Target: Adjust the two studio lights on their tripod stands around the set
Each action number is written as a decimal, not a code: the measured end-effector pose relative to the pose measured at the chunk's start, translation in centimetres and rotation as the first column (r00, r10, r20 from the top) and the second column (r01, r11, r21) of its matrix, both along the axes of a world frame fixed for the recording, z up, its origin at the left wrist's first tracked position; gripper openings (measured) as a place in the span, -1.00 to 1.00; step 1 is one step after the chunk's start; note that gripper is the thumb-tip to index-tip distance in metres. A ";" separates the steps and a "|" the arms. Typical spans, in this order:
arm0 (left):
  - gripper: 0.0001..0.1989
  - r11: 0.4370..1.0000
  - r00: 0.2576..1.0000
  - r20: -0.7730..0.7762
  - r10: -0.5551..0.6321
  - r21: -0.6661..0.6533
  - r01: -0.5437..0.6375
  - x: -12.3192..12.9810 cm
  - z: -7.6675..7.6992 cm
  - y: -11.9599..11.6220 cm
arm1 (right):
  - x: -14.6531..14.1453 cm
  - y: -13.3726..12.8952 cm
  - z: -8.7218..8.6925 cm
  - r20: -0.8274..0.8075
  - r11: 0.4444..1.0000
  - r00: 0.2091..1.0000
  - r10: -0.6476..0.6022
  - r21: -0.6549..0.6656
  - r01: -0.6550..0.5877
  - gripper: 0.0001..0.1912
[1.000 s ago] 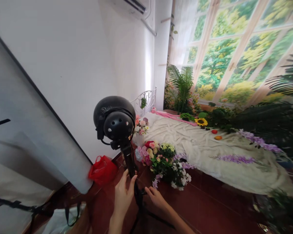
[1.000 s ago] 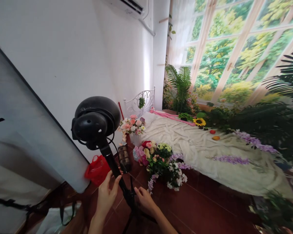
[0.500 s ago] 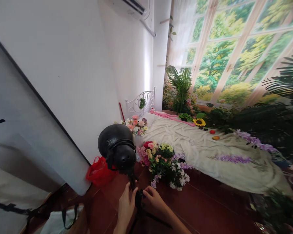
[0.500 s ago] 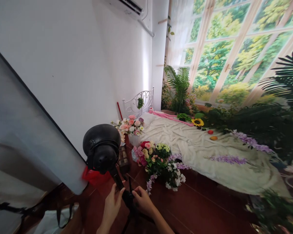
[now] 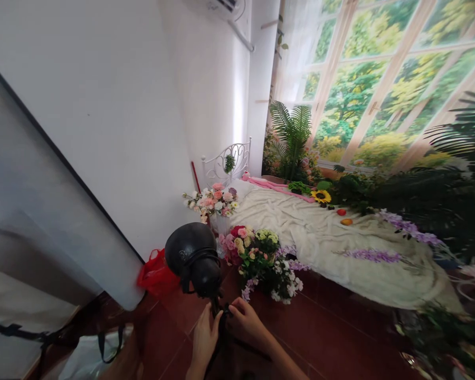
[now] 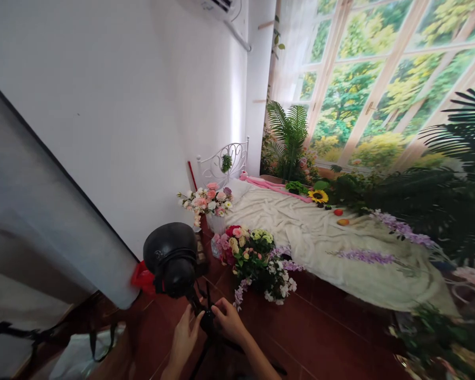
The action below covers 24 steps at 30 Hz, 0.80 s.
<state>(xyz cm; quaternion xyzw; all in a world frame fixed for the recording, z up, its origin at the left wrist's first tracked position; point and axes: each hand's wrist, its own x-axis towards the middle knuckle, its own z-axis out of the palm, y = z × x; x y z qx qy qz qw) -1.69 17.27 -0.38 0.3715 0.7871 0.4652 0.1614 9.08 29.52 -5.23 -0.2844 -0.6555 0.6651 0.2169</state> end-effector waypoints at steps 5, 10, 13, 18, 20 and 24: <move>-0.54 1.000 1.000 -0.024 0.003 -0.021 -0.004 0.0 -0.3 -0.1 | 0.1 0.2 -0.4 -0.019 0.997 1.000 0.000 -0.074 -0.002 -0.59; -0.56 1.000 1.000 -0.030 0.009 -0.026 -0.010 0.1 -0.2 -0.2 | 0.0 0.1 -0.5 -0.015 0.997 1.000 -0.016 -0.069 0.015 -0.57; -0.55 1.000 0.999 -0.034 -0.001 -0.025 0.000 0.0 -0.5 -0.2 | 0.1 0.1 0.1 -0.007 0.998 1.000 -0.011 -0.055 0.011 -0.57; -0.53 1.000 0.998 -0.069 0.013 -0.017 -0.014 -0.1 -1.0 -0.2 | 0.2 -0.1 1.4 -0.005 0.998 1.000 -0.010 -0.056 0.009 -0.58; -0.55 1.000 0.997 -0.083 0.010 -0.010 -0.011 0.0 -1.0 -0.2 | 0.3 -0.1 1.6 -0.016 0.998 1.000 -0.009 -0.056 0.008 -0.57; -0.58 1.000 0.993 -0.119 0.026 0.020 -0.024 0.1 -0.5 -0.3 | 0.4 -0.2 1.7 -0.042 0.998 0.999 -0.015 -0.064 0.012 -0.58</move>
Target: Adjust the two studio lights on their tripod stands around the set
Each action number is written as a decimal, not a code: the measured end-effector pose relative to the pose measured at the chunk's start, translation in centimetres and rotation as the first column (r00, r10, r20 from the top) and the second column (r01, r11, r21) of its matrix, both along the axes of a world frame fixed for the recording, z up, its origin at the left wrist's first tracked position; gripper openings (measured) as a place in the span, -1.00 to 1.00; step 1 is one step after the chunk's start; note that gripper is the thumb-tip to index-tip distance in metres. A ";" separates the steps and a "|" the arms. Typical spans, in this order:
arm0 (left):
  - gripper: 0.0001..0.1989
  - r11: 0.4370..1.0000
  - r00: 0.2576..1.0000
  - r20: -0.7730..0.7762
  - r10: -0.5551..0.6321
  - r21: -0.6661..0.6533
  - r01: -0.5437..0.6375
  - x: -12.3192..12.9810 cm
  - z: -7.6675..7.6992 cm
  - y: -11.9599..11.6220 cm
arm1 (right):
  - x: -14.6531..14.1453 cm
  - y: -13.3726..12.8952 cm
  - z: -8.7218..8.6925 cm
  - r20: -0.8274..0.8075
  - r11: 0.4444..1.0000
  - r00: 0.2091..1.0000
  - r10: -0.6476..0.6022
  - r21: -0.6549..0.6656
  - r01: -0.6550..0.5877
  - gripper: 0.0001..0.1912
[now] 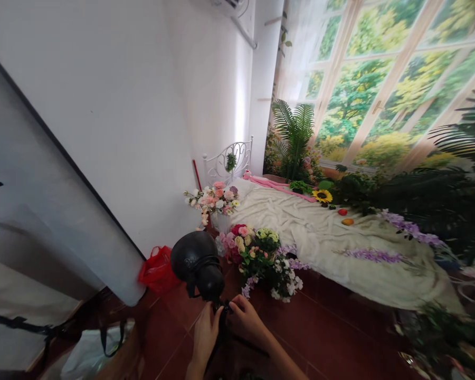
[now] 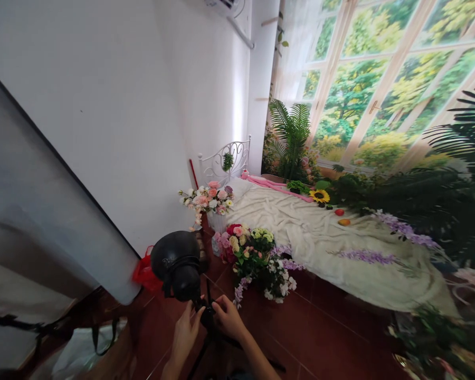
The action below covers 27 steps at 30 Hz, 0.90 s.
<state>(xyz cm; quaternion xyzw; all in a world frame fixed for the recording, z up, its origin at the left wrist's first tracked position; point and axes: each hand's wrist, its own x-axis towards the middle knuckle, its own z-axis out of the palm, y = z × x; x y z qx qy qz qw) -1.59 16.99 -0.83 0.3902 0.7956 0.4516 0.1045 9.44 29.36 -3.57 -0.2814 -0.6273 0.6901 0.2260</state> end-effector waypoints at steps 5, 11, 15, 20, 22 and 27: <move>-0.59 1.000 1.000 -0.006 -0.009 -0.004 0.009 0.0 0.0 0.0 | -0.1 -0.3 0.1 -0.017 0.999 1.000 -0.015 -0.034 0.015 -0.58; -0.56 0.998 0.999 0.018 -0.027 -0.058 0.028 -0.2 0.5 0.2 | -0.2 -0.5 0.0 -0.014 0.998 1.000 -0.026 -0.052 0.025 -0.56; -0.58 0.998 0.999 0.026 -0.043 -0.053 0.045 -0.2 1.1 0.4 | -0.1 -0.5 -0.6 -0.027 0.999 0.999 -0.019 -0.049 0.017 -0.56; -0.60 0.999 0.999 0.018 -0.033 -0.012 0.033 -0.1 0.9 0.2 | 0.2 -0.4 -1.0 0.006 0.994 0.999 -0.040 0.100 0.039 -0.62; -0.59 1.000 1.000 0.009 -0.018 0.019 0.017 0.0 0.7 0.1 | 0.2 -0.4 -1.2 0.008 0.990 0.999 -0.048 0.134 0.046 -0.63; -0.58 0.999 0.999 -0.036 0.016 0.034 -0.015 -0.1 0.3 -0.2 | 0.2 -0.4 -1.3 0.039 0.983 0.998 -0.047 0.181 0.039 -0.67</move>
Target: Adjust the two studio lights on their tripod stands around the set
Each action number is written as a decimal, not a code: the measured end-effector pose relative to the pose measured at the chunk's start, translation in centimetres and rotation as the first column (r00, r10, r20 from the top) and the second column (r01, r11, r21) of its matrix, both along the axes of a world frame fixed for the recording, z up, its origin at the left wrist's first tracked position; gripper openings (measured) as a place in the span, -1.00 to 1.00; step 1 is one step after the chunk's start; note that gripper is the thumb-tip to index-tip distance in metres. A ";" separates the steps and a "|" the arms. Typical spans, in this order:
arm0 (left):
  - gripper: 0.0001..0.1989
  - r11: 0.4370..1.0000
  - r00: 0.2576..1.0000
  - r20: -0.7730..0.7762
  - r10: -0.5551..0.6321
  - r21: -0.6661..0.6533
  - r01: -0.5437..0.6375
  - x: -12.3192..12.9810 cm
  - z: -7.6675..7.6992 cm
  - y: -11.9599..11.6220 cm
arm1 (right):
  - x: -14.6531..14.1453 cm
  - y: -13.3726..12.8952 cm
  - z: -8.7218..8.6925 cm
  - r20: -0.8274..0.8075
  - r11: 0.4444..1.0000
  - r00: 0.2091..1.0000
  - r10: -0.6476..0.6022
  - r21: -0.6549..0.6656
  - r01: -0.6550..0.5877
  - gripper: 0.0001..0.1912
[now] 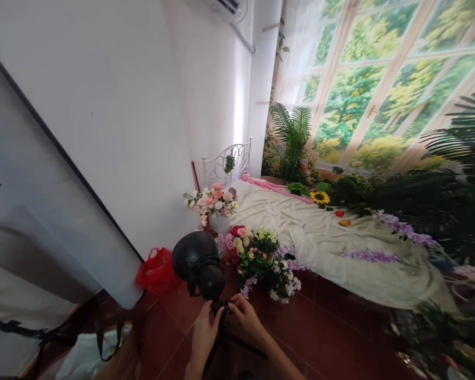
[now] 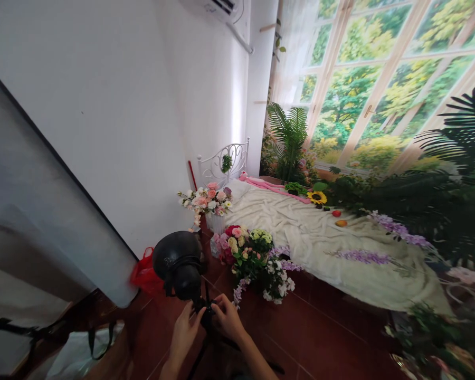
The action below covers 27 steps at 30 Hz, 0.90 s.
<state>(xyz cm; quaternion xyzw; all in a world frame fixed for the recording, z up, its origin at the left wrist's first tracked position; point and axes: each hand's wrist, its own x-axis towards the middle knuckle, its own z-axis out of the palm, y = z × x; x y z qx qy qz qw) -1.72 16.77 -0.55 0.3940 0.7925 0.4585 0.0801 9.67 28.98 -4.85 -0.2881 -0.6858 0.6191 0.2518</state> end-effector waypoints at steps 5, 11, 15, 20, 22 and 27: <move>-0.59 0.999 1.000 -0.023 0.006 -0.032 -0.006 0.0 -0.3 0.0 | 0.6 -0.2 1.3 0.105 0.980 0.994 0.005 0.197 -0.026 -0.73; -0.59 0.999 1.000 0.019 -0.004 -0.052 0.005 0.0 0.0 0.0 | 1.0 -1.7 2.8 0.094 0.916 0.995 -0.035 0.402 -0.005 -0.65; -0.63 0.994 0.997 0.070 -0.021 -0.109 0.028 0.0 1.4 0.2 | 0.5 -2.7 2.9 0.031 0.903 0.995 -0.091 0.424 0.070 -0.63; -0.68 0.989 0.989 0.121 -0.090 -0.102 0.102 -0.4 2.9 0.4 | -0.2 -3.1 3.3 0.010 0.890 0.996 -0.090 0.449 0.076 -0.67; -0.67 0.991 0.983 0.145 -0.110 -0.063 0.120 -0.6 3.0 0.3 | -0.6 -3.1 3.5 0.010 0.893 0.998 -0.069 0.447 0.057 -0.64; -0.59 0.986 0.968 0.209 -0.137 -0.063 0.153 -0.8 2.6 -0.4 | -1.9 -3.1 4.0 0.010 0.912 1.000 -0.015 0.410 0.010 -0.64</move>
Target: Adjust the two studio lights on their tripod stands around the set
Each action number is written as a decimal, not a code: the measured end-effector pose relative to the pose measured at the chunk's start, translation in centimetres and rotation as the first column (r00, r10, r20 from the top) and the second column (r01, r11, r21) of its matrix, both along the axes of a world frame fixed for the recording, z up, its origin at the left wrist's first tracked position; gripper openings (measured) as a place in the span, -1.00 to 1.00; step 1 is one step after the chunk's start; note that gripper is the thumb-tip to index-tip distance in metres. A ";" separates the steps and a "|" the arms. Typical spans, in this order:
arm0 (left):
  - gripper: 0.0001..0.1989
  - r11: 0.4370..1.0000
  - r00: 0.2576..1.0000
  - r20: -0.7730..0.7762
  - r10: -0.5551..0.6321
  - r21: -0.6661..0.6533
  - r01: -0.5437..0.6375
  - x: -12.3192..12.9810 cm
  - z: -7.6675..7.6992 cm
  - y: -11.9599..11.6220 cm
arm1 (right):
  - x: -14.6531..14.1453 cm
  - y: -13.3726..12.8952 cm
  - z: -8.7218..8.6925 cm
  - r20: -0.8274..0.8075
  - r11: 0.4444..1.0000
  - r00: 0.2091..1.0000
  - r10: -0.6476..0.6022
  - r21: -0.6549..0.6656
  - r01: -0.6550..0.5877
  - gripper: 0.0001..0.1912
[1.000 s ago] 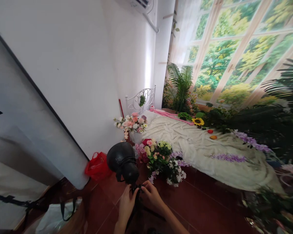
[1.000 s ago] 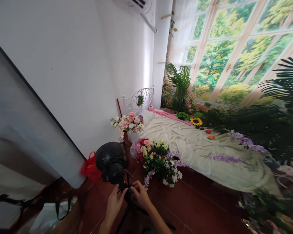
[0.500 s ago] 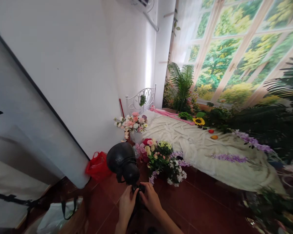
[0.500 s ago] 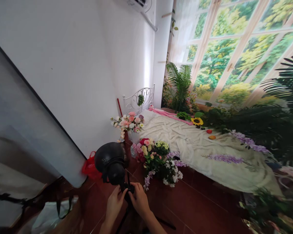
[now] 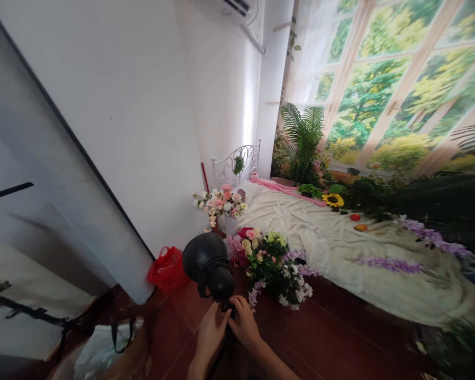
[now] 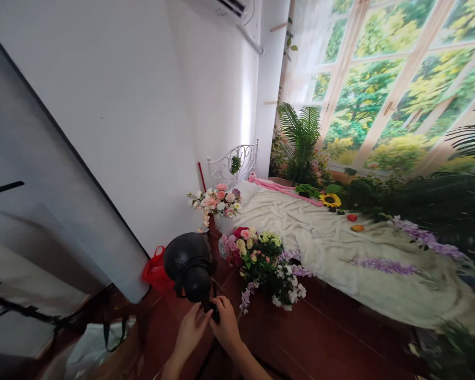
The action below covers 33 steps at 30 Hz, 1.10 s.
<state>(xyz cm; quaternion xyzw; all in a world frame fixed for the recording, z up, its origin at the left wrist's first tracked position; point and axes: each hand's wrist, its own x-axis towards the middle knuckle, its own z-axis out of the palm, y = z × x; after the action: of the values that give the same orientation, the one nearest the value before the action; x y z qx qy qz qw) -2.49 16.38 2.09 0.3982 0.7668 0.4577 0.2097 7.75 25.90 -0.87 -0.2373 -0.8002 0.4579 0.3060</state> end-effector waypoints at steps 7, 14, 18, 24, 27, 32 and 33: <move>-0.58 0.996 0.997 0.010 0.076 0.042 -0.076 0.0 -1.2 -0.5 | -0.5 0.6 1.3 0.059 0.999 0.998 0.028 -0.019 -0.027 -0.74; -0.49 0.965 0.937 0.344 0.064 0.217 -0.146 0.3 -0.5 -0.3 | -0.6 1.4 3.9 0.082 0.999 0.996 0.039 0.018 -0.041 -0.88; -0.45 0.932 0.911 0.409 0.040 0.314 -0.182 0.4 0.9 -0.6 | -0.7 1.7 9.1 -0.059 0.992 0.992 0.113 -0.047 -0.116 -0.84; -0.46 0.925 0.926 0.375 0.043 0.334 -0.178 0.9 1.5 -0.1 | -1.2 2.0 18.4 -0.302 0.983 0.943 0.141 -0.069 -0.169 -0.78; -0.48 0.933 0.936 0.342 0.083 0.304 -0.194 1.1 1.0 0.1 | -1.5 2.2 22.1 -0.369 0.986 0.917 0.151 -0.015 -0.168 -0.79; -0.51 0.943 0.955 0.279 0.104 0.279 -0.184 0.9 -0.5 -0.1 | -1.7 2.4 27.0 -0.426 0.991 0.895 0.134 0.075 -0.113 -0.78; -0.52 0.943 0.959 0.262 0.110 0.276 -0.183 0.9 -0.6 -0.1 | -1.7 2.4 27.8 -0.432 0.992 0.893 0.125 0.086 -0.097 -0.77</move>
<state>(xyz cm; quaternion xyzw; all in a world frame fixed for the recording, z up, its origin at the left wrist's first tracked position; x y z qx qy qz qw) -1.62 16.24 1.46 0.3078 0.6852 0.6276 0.2045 6.02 28.34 26.89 -0.0729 -0.7373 0.4909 0.4583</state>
